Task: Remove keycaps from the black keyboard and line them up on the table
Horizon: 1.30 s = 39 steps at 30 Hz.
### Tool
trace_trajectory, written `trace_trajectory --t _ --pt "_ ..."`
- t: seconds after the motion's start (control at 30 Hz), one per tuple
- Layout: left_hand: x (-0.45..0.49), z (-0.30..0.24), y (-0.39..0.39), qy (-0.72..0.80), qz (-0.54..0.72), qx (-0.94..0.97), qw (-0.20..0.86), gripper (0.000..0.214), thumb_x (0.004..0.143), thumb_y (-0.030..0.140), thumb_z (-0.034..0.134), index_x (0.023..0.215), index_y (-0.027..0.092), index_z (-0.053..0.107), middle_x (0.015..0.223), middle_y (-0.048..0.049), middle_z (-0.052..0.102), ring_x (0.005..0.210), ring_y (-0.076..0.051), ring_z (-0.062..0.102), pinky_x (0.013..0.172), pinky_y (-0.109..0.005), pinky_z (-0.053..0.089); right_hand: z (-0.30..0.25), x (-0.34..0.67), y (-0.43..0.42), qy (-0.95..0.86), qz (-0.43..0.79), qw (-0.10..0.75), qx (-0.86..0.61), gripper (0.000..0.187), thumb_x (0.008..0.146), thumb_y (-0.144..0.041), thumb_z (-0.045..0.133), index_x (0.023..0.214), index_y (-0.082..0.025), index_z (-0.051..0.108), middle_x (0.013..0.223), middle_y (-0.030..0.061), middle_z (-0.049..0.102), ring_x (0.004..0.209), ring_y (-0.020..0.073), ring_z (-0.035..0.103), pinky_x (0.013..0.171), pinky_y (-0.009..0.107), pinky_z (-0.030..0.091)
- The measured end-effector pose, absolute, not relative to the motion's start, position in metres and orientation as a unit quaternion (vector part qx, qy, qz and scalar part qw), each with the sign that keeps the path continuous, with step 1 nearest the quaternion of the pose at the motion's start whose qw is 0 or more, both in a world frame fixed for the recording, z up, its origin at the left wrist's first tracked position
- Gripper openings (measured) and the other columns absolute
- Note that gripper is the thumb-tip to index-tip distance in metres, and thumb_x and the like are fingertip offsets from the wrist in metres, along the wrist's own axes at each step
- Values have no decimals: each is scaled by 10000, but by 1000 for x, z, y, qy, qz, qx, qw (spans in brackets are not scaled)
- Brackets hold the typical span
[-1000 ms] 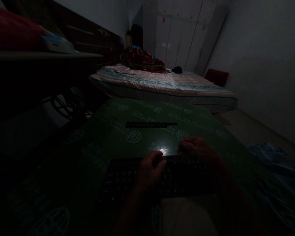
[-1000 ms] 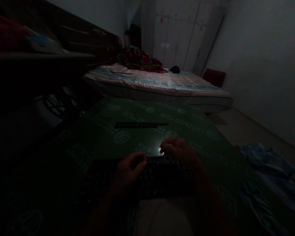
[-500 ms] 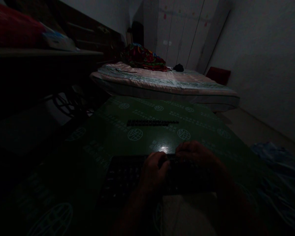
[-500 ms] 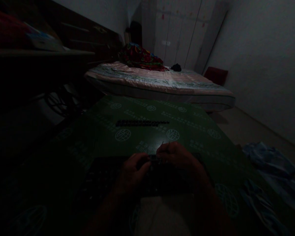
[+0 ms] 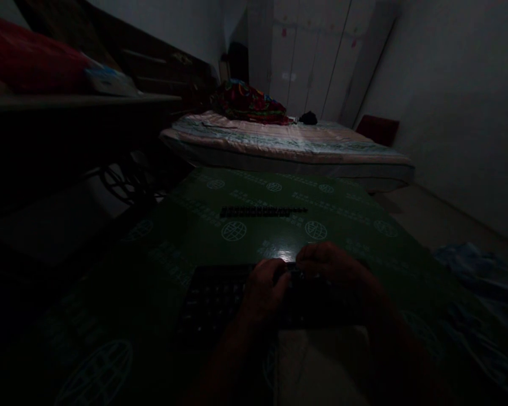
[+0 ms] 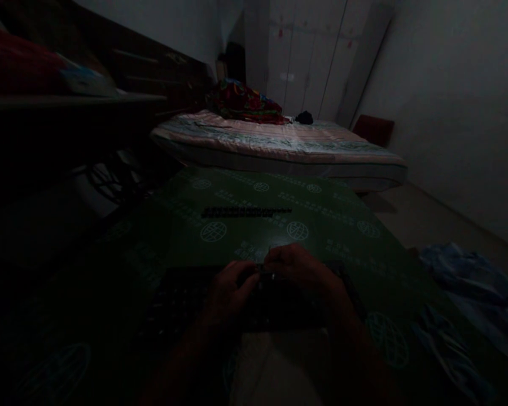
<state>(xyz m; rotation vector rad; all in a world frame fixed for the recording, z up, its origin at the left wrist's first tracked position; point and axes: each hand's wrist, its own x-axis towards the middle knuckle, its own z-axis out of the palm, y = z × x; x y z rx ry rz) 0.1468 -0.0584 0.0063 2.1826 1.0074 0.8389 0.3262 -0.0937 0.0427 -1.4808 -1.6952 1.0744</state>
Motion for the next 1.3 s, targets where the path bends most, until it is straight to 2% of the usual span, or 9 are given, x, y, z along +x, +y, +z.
trace_trajectory --t 0.2,0.53,0.83,1.13,1.3 --pt "152 7 -60 364 313 832 279 141 734 176 497 831 179 599 805 -31 614 795 -166 565 726 -279 445 39 337 -93 -646 417 347 -537 233 755 -352 548 715 -136 624 614 10 580 554 103 506 516 202 397" --pt "168 0 -58 300 285 885 212 175 716 120 466 831 175 586 872 -71 610 890 -213 526 821 -356 411 45 331 -93 -680 376 316 -544 249 764 -371 531 750 -146 636 597 -14 568 526 90 481 492 191 370" --pt "177 -2 -57 347 235 884 205 244 686 90 463 877 173 590 875 -75 601 881 -213 527 810 -356 400 38 329 -93 -670 388 319 -547 249 771 -355 526 766 -136 645 598 -12 574 525 91 489 478 183 372" --pt "180 -10 -54 376 223 879 193 259 703 123 461 927 161 586 879 -90 614 875 -229 545 797 -371 394 31 328 -88 -664 385 344 -541 215 738 -333 565 786 -142 652 676 6 620 606 127 549 538 209 424" --pt "181 -7 -54 379 225 872 211 230 695 128 468 887 161 590 899 -94 629 878 -233 553 812 -380 382 17 323 -82 -638 349 374 -576 249 750 -365 539 694 -134 615 605 -8 563 567 108 504 507 195 393"
